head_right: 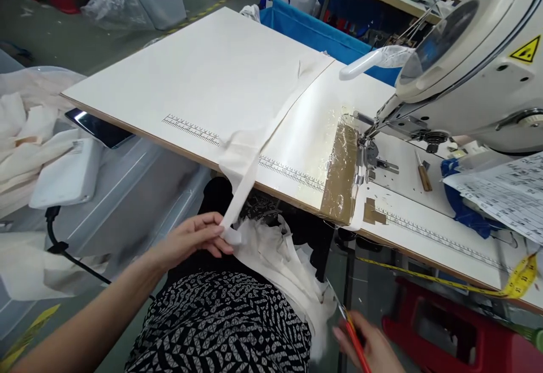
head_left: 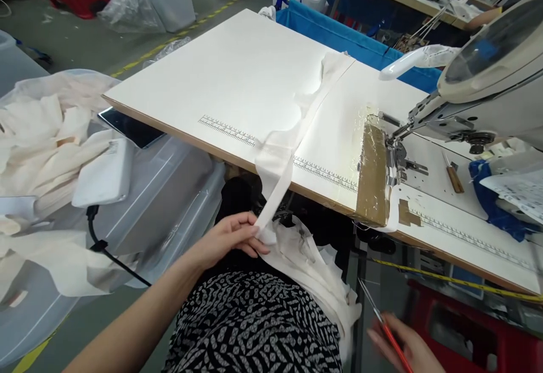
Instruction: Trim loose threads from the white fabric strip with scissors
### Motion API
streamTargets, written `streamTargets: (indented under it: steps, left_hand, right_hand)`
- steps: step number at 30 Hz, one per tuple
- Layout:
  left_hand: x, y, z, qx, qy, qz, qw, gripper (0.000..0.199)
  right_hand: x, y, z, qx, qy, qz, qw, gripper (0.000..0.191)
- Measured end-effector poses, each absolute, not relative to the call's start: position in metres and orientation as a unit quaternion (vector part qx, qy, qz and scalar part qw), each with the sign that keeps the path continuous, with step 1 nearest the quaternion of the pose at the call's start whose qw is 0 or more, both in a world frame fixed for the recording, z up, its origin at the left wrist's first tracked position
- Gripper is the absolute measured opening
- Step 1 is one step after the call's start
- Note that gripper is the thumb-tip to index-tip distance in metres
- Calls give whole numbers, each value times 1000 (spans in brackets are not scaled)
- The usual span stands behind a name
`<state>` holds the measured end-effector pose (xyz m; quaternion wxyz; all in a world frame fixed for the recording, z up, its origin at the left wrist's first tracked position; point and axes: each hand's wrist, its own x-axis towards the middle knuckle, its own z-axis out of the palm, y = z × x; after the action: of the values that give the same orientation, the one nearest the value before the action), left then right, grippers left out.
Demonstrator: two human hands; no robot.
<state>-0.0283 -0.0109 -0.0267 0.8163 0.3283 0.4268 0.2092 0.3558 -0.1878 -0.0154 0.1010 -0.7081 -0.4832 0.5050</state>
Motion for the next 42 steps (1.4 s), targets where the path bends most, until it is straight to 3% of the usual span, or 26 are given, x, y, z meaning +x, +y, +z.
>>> streamTargets:
  steps: [4, 12, 17, 29, 42]
  left_hand:
    - [-13, -24, -23, 345, 430, 194, 812, 39]
    - [-12, -27, -20, 353, 455, 192, 795, 41]
    - [-12, -27, -19, 361, 458, 193, 789, 41]
    - [-9, -28, -16, 346, 456, 197, 796, 38]
    - [-11, -29, -15, 349, 452, 195, 797, 37]
  right_hand:
    - [289, -125, -11, -585, -558, 584, 70, 44]
    - [243, -40, -22, -471, -705, 527, -59, 52]
    - [240, -31, -18, -466, -718, 512, -69, 55]
    - [233, -38, -6, -521, -792, 315, -43, 52]
    - [232, -42, -16, -513, -799, 313, 9, 55]
